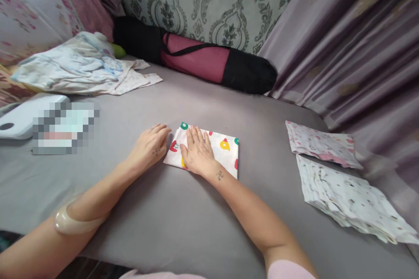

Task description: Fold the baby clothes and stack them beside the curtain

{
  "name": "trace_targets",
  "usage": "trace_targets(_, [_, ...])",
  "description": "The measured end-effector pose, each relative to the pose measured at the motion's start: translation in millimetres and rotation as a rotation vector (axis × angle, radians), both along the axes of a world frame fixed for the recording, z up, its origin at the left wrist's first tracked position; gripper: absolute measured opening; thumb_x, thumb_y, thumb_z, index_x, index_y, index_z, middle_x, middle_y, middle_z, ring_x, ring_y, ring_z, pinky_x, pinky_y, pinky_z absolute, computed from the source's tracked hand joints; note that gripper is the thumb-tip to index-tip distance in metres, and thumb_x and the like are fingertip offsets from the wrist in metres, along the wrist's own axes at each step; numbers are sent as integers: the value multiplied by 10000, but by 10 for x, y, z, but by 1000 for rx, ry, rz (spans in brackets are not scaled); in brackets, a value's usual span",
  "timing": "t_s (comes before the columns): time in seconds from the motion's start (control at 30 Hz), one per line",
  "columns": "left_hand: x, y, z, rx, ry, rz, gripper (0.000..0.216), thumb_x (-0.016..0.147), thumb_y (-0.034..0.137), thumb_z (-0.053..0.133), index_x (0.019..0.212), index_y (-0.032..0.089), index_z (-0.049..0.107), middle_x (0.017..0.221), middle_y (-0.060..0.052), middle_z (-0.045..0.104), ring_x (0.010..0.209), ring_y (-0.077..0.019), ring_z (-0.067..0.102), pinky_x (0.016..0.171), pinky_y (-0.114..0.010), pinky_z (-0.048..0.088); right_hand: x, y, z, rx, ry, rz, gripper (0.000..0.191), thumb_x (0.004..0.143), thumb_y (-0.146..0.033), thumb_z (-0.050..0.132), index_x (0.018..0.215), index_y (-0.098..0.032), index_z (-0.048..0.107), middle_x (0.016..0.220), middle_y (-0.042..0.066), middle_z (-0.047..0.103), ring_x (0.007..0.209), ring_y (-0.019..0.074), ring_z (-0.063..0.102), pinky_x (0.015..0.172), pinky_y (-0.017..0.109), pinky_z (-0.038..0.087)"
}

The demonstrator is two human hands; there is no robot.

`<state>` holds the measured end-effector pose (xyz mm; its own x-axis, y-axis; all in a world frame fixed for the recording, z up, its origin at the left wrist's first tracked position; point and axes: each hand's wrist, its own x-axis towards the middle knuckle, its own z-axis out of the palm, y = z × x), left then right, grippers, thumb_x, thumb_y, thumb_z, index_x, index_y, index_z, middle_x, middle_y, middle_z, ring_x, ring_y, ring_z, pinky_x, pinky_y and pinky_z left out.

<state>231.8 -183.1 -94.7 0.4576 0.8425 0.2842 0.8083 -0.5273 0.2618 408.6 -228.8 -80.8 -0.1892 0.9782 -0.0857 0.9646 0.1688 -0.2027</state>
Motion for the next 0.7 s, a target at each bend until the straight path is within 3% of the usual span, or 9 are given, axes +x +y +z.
trace_targets(0.13, [-5,7,-13,27,-37,-12,321,913,103,351,1096,143,611,1215,-166,653,1223,-285,574,1030,-465,464,-54,36,307,-111,3,-5,633,1012,-359,293,1537,-5,275,1620,185,227,1504,300,185,1217,464,160])
trace_targets(0.2, [-6,9,-15,34,-65,-11,309,913,104,360,1087,149,611,1200,-160,662,1219,-275,581,1038,-454,462,-124,66,374,-95,-11,1,598,1003,-302,314,1509,16,328,1599,207,276,1492,308,225,1214,456,169])
trace_targets(0.37, [-10,13,-8,46,-94,1,320,889,96,384,1122,129,600,1214,-179,661,1232,-287,580,1051,-458,455,-348,130,126,54,-4,-4,615,1016,-330,276,1505,40,320,1601,216,263,1504,308,179,1226,442,111])
trace_targets(0.5, [-8,12,-13,37,-85,22,353,873,88,382,1163,109,581,1192,-192,670,1231,-295,581,1055,-461,452,-437,143,-103,66,24,-20,648,1023,-375,233,1528,30,271,1622,196,202,1518,292,112,1232,448,66])
trace_targets(0.7, [3,-8,-68,28,-118,-41,393,890,121,371,1247,118,535,1260,-196,638,1258,-295,561,1069,-484,437,-376,147,-52,29,80,10,636,1015,-348,245,1530,23,270,1625,184,208,1520,282,105,1239,434,64])
